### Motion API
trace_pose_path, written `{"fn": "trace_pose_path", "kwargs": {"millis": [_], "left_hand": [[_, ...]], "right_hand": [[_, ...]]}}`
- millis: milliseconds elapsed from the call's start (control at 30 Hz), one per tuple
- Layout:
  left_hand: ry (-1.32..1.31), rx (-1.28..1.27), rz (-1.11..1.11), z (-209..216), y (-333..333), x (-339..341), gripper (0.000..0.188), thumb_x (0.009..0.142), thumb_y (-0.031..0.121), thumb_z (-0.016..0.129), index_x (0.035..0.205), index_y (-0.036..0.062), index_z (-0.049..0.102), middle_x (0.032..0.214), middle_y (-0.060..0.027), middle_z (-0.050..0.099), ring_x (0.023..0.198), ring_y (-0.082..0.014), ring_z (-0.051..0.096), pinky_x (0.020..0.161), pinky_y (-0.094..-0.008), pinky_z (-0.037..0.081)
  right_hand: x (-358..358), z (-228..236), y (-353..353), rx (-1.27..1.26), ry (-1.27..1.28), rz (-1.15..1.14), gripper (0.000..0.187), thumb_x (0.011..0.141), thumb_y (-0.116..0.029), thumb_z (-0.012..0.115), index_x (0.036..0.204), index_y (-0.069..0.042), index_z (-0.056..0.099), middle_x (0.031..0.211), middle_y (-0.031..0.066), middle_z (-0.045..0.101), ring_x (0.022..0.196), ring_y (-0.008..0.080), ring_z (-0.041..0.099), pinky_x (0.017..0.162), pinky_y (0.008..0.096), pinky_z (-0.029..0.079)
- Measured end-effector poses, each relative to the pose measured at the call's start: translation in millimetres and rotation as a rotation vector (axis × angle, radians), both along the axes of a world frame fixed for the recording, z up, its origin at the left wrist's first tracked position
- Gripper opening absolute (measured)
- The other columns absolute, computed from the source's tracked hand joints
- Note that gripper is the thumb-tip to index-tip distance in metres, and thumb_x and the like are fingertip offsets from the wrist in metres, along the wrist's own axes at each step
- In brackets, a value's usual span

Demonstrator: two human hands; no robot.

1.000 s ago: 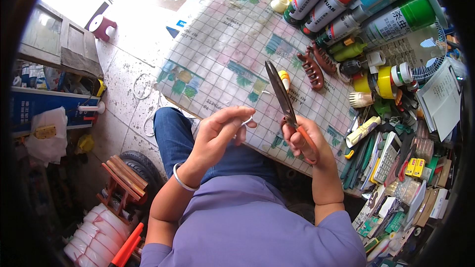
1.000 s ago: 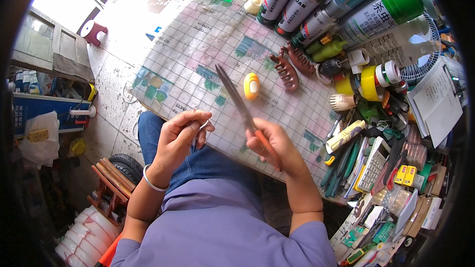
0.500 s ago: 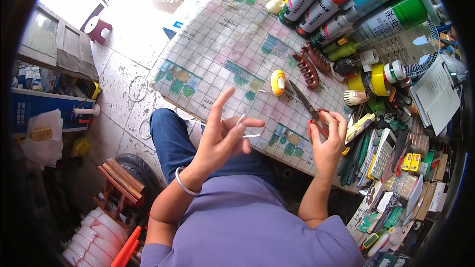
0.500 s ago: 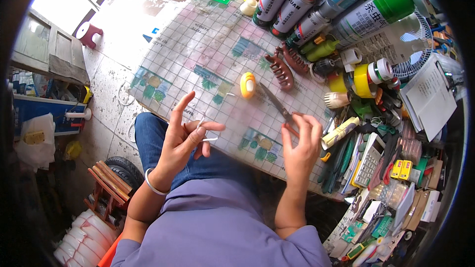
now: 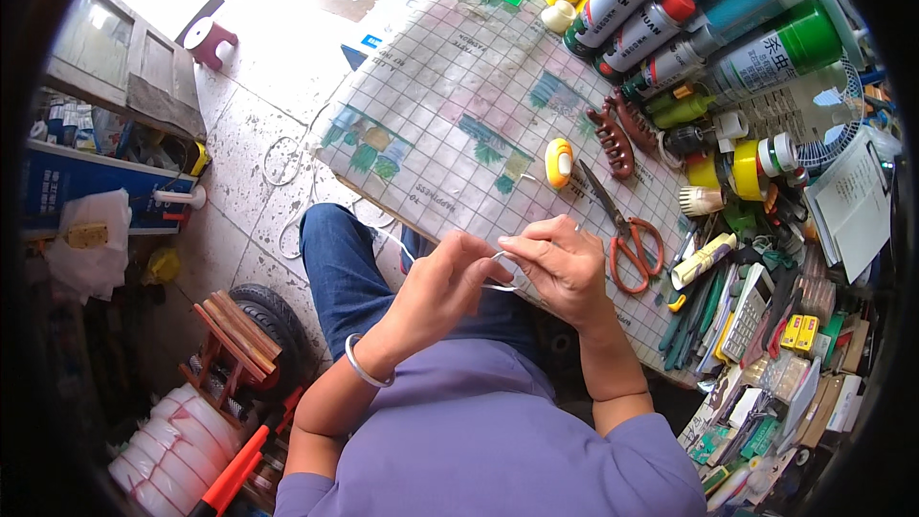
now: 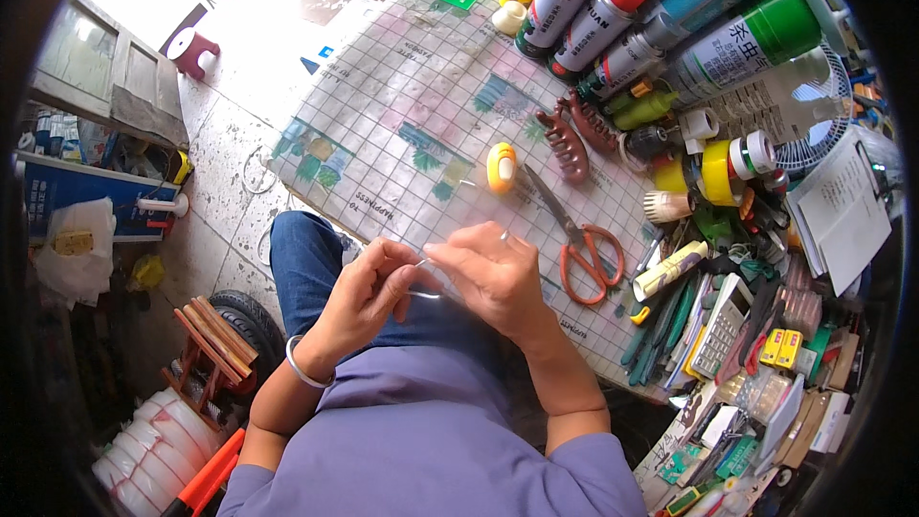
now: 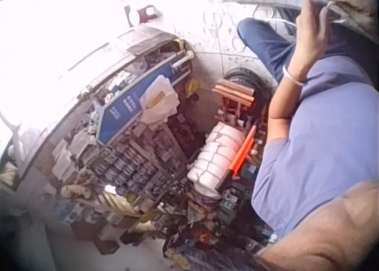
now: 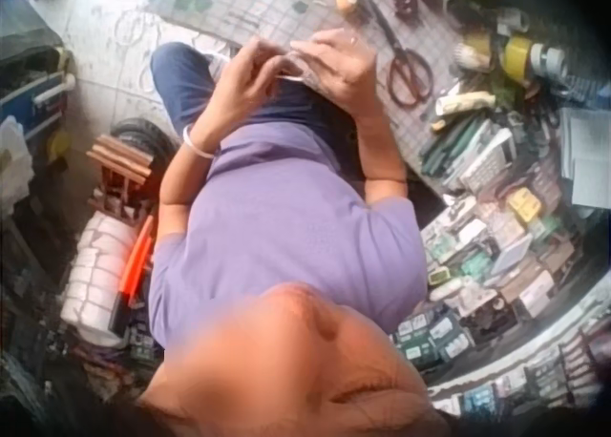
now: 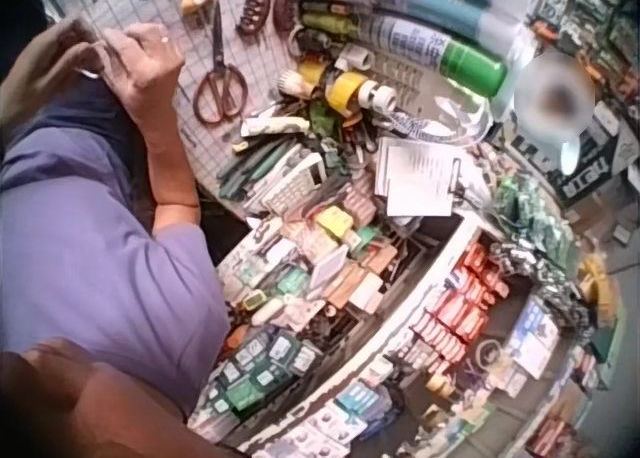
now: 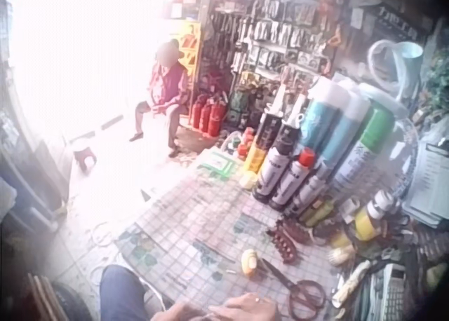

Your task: The person uses scissors to cut a white wire, then uses a screwdriver to open a small white plastic casing. They insert the wire into the casing and tighten screws to secure it. The person repeats the process with an orange plastic casing, inserting the wire and securing it with screws.

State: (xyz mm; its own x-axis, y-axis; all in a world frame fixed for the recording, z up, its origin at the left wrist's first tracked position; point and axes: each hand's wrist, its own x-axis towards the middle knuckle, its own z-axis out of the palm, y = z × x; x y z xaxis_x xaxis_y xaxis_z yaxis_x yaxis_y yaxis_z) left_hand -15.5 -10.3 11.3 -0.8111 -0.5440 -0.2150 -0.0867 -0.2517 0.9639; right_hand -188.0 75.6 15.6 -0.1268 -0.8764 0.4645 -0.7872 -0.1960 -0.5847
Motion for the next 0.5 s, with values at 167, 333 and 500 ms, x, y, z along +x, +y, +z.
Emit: {"fn": "trace_pose_path", "kwargs": {"millis": [167,333,500], "left_hand": [[0.085,0.094,0.049,-7.9,5.6,-5.1,0.014,0.093,0.011,0.057,0.1,-0.0008,0.052,0.081,-0.0041,0.061,0.065,-0.0079,0.055,0.06,-0.0207,0.045],[0.149,-0.508,0.143,-18.1,-7.9,-10.1,0.01,0.089,0.007,0.063,0.095,0.0003,0.057,0.083,-0.0006,0.054,0.076,-0.0065,0.054,0.067,-0.0192,0.043],[0.188,0.043,0.328,-11.1,0.9,-8.1,0.008,0.088,0.003,0.062,0.095,0.0008,0.058,0.085,0.0009,0.055,0.077,-0.0043,0.053,0.065,-0.0179,0.041]], "right_hand": [[11.9,-3.9,3.1,0.008,-0.38,-0.074,0.012,0.077,-0.002,0.073,0.089,-0.003,0.07,0.08,0.004,0.06,0.065,0.0106,0.056,0.055,0.0229,0.044],[16.6,-18.9,1.2,0.284,-1.179,0.058,0.026,0.092,-0.024,0.062,0.102,0.0,0.065,0.093,0.0008,0.063,0.083,0.0066,0.055,0.066,0.0213,0.046],[21.0,-12.2,2.7,0.368,-1.2,0.151,0.062,0.086,-0.047,0.063,0.128,-0.005,0.044,0.111,0.0061,0.059,0.096,0.0109,0.056,0.077,0.0243,0.044]]}}
